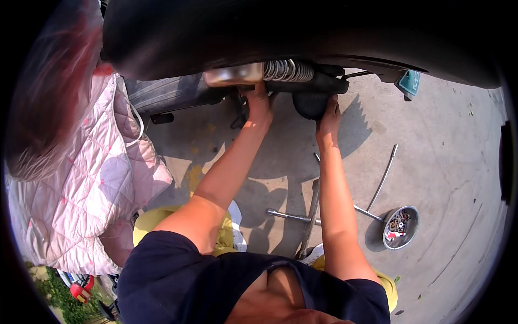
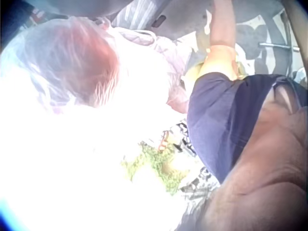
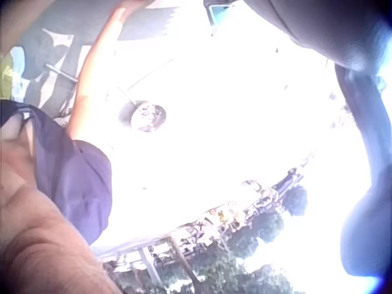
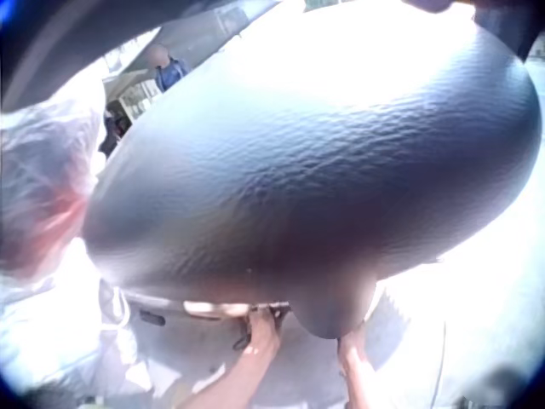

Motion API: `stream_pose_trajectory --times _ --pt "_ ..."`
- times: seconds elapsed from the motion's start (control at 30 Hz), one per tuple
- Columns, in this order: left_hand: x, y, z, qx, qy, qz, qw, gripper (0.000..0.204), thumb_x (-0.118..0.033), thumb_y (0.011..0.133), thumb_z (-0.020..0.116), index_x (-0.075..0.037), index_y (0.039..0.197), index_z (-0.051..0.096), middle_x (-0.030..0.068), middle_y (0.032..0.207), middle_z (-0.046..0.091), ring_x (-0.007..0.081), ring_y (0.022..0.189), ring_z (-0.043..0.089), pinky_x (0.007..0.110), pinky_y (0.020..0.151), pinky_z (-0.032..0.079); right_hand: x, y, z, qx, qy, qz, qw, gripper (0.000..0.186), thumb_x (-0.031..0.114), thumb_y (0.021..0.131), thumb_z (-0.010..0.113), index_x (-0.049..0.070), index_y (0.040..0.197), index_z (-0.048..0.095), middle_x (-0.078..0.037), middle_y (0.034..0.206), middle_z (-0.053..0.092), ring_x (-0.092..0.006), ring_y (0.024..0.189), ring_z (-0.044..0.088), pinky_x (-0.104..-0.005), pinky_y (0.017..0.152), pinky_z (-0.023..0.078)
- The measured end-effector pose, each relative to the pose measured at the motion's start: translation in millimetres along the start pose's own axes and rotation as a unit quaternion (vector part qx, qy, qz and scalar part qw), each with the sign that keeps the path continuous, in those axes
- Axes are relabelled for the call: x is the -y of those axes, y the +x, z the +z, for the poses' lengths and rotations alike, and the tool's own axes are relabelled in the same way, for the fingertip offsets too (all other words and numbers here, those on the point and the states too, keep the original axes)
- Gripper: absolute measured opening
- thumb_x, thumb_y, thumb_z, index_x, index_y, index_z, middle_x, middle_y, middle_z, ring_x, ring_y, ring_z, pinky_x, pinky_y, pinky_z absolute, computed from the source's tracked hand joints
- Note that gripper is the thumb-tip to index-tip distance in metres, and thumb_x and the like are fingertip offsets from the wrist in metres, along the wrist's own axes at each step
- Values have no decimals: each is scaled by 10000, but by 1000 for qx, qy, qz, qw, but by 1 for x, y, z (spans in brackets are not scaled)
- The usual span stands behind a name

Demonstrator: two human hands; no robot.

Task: The person removes a plastic cover from the rear of a scooter using a screwdriver, then reattaches it and tightens the screws. The person works on the scooter's rear fender area while sitting on the ground.

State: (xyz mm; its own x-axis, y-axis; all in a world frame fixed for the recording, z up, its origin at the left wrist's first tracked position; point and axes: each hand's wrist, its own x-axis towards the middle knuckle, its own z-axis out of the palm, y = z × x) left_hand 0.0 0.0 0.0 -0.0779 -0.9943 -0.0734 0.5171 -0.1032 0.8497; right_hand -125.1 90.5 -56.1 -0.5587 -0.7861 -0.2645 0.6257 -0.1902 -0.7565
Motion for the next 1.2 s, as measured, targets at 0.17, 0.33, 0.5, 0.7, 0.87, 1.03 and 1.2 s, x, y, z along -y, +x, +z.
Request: stream_pose_trajectory --times 0.17,0.33,0.5,0.7,0.87,1.03,1.2 --pt "-3 9 -9 45 16 -29 998 826 -434 785 698 -278 1397 166 35 1447 243 308 1327 268 613 1047 265 -3 -8 -14 14 142 58 988 662 543 950 322 13 1344 368 -105 1319 480 -240 1209 470 -421 996 389" --pt "1 11 -39 82 -1 -53 995 905 -410 766 724 -271 1402 95 54 1450 224 384 1316 264 627 1009 305 -18 -10 -73 -45 76 172 981 565 503 933 406 -25 1069 551 -150 865 620 -241 749 622 -379 721 530" --pt "23 -16 -51 161 106 -164 967 905 -427 761 732 -154 1411 165 88 1379 346 365 1223 416 531 967 362 39 7 -133 -105 -178 167 964 305 295 917 518 4 977 591 -76 770 627 -169 613 588 -288 552 496" --pt "65 -55 -53 261 228 -252 904 527 -341 773 743 -15 1129 533 44 884 603 132 795 598 289 721 482 86 -32 -186 190 -628 282 701 299 308 801 696 21 866 645 -46 754 642 -140 647 604 -286 578 500" --pt "90 -86 -59 370 391 -356 764 296 -226 848 669 11 1002 584 67 787 613 155 692 617 283 668 510 26 -130 -177 235 -780 147 561 539 346 658 777 37 1048 568 -165 968 617 -327 965 591 -414 777 475" --pt "102 -67 -58 238 150 -411 867 206 -162 873 625 6 986 585 91 817 634 188 726 631 312 697 518 -16 -173 -189 86 -797 -11 598 365 259 765 642 22 1016 526 -183 959 591 -347 901 602 -429 752 492" --pt "82 -54 -47 242 82 -378 890 180 -96 876 599 21 1004 553 142 897 635 235 795 640 345 756 531 -4 -182 -183 -48 -580 31 813 313 244 856 527 -13 1033 544 -217 839 628 -321 815 621 -415 690 465"
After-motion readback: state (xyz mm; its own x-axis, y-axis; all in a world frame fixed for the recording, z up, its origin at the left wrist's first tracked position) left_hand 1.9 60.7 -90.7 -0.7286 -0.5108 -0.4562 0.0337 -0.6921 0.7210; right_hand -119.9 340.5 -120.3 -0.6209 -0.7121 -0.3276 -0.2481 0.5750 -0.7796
